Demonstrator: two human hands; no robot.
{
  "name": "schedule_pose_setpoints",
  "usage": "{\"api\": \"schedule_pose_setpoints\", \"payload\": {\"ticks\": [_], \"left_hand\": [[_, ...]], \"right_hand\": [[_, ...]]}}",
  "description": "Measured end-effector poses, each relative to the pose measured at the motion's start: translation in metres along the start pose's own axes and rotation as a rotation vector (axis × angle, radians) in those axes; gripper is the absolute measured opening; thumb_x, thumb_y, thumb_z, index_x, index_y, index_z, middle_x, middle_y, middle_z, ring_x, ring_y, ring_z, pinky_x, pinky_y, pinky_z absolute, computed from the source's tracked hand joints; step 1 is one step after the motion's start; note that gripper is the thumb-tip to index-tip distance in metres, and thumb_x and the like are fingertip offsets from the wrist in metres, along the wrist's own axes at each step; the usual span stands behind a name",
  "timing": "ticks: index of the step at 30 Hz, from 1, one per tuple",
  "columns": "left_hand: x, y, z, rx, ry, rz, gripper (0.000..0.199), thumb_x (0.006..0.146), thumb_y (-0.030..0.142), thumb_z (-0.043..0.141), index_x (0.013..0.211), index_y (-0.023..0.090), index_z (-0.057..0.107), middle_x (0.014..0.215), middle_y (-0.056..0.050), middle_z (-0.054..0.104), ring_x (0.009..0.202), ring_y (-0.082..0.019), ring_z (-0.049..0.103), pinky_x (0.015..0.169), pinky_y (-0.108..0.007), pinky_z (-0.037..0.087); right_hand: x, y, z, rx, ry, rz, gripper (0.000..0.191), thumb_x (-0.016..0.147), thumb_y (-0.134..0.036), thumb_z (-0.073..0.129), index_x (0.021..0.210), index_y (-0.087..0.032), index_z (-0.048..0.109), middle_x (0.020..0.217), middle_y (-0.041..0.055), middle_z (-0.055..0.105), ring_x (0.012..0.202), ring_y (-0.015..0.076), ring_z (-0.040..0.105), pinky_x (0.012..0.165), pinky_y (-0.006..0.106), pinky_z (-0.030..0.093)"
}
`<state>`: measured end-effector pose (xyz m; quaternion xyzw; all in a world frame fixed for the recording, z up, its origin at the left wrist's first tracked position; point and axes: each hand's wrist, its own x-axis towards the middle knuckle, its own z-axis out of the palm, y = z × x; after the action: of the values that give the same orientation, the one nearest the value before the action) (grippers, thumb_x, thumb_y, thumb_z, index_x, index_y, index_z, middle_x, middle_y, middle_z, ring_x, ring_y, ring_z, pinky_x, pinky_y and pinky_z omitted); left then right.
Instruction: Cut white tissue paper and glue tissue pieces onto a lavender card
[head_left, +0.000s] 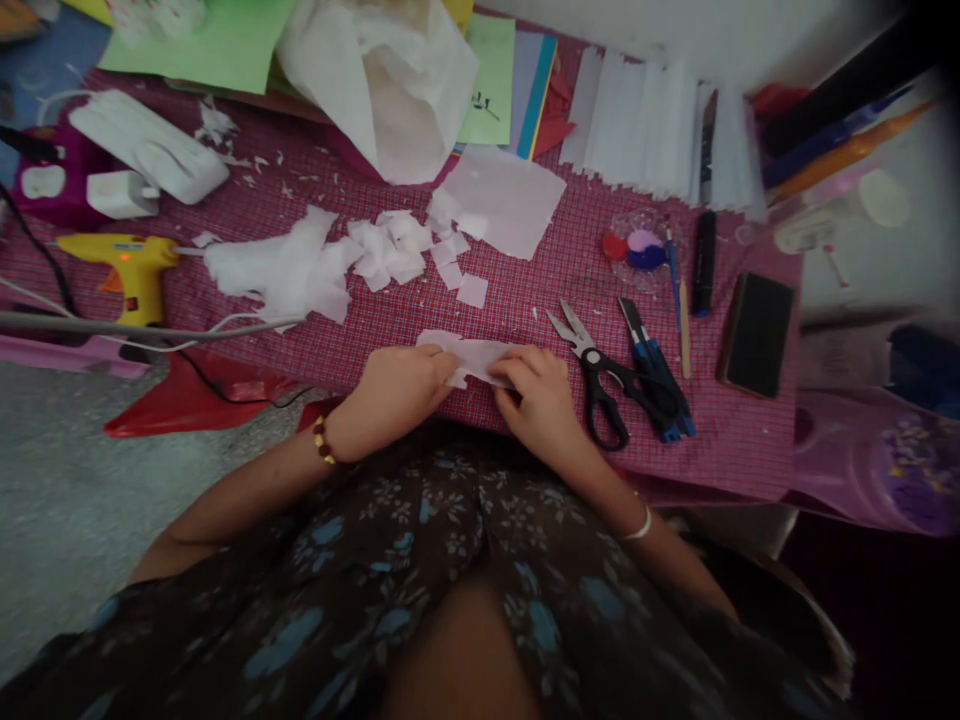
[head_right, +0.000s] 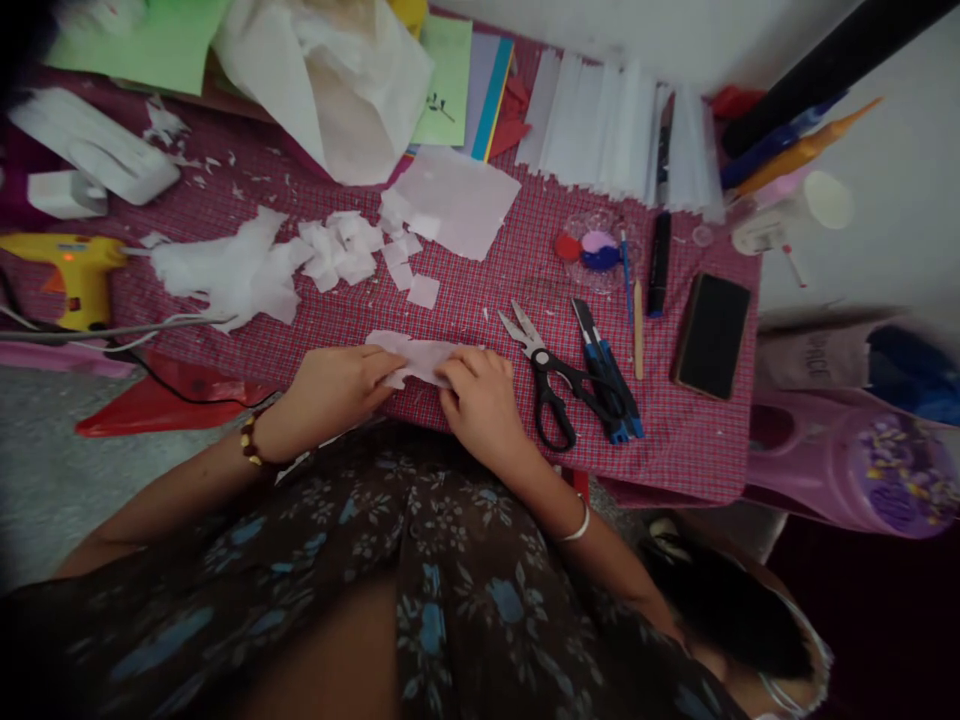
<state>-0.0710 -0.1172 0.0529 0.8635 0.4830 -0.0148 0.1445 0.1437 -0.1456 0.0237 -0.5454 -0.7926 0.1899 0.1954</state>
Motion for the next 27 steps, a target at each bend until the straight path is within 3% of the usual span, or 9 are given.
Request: {"api": "schedule_pose_setpoints", "payload": {"ticks": [5,10,15,19,22,26,27], "left_hand": [[-0.015,-0.023,0.008,-0.210,0.164,-0.141,0.022,0.095,0.029,0.054,0.097,0.019,0.074,0.097,-0.007,0.078,0.082,-0.022,0.071,0.067,-0.030,0.048],[-0.020,-0.032,0.010,-0.556,0.270,-0.288,0.018,0.091,0.034,0.062,0.091,0.021,0.074,0.072,0.001,0.073,0.063,-0.014,0.065,0.061,-0.025,0.047],[-0.021,-0.023,0.004,-0.576,0.483,-0.379,0.019,0.087,0.031,0.067,0.102,0.022,0.074,0.070,0.003,0.068,0.058,-0.011,0.058,0.056,-0.023,0.044],[-0.025,-0.020,0.001,-0.527,0.614,-0.389,0.014,0.091,0.029,0.062,0.095,0.021,0.073,0.077,0.001,0.070,0.062,-0.010,0.059,0.060,-0.023,0.046],[-0.027,-0.020,0.002,-0.492,0.547,-0.342,0.016,0.090,0.033,0.065,0.096,0.021,0.073,0.081,0.000,0.072,0.062,-0.010,0.059,0.060,-0.023,0.046],[-0.026,-0.024,0.008,-0.500,0.320,-0.259,0.050,0.081,0.039,0.076,0.127,0.022,0.065,0.094,-0.003,0.075,0.065,-0.013,0.063,0.061,-0.025,0.048],[-0.025,-0.026,0.010,-0.506,0.279,-0.241,0.050,0.082,0.039,0.075,0.129,0.023,0.064,0.099,-0.004,0.076,0.068,-0.014,0.065,0.064,-0.026,0.049]], "right_hand": [[-0.007,0.016,-0.005,0.026,0.106,0.070,0.017,0.094,-0.020,0.055,0.095,-0.022,0.072,0.098,0.0068,0.069,0.097,0.0268,0.062,0.088,0.044,0.042],[-0.008,0.021,-0.005,0.085,0.175,0.104,0.016,0.095,-0.025,0.057,0.086,-0.022,0.070,0.091,0.0056,0.069,0.090,0.0253,0.062,0.083,0.042,0.042],[-0.003,0.020,-0.004,0.091,0.182,0.120,0.020,0.096,-0.027,0.055,0.081,-0.021,0.067,0.088,0.0059,0.069,0.088,0.0257,0.062,0.082,0.042,0.042],[0.001,0.021,-0.004,0.089,0.192,0.161,0.021,0.096,-0.028,0.054,0.078,-0.021,0.063,0.085,0.0064,0.068,0.085,0.0257,0.062,0.078,0.041,0.043],[0.004,0.021,-0.004,0.095,0.198,0.177,0.020,0.095,-0.028,0.053,0.078,-0.022,0.062,0.083,0.0056,0.068,0.082,0.0246,0.061,0.077,0.040,0.042],[0.005,0.020,-0.004,0.082,0.200,0.167,0.018,0.095,-0.027,0.055,0.079,-0.022,0.062,0.084,0.0061,0.070,0.083,0.0252,0.062,0.077,0.041,0.042],[0.005,0.020,-0.004,0.081,0.198,0.163,0.018,0.095,-0.026,0.055,0.079,-0.021,0.062,0.084,0.0062,0.070,0.083,0.0255,0.063,0.077,0.041,0.042]]}}
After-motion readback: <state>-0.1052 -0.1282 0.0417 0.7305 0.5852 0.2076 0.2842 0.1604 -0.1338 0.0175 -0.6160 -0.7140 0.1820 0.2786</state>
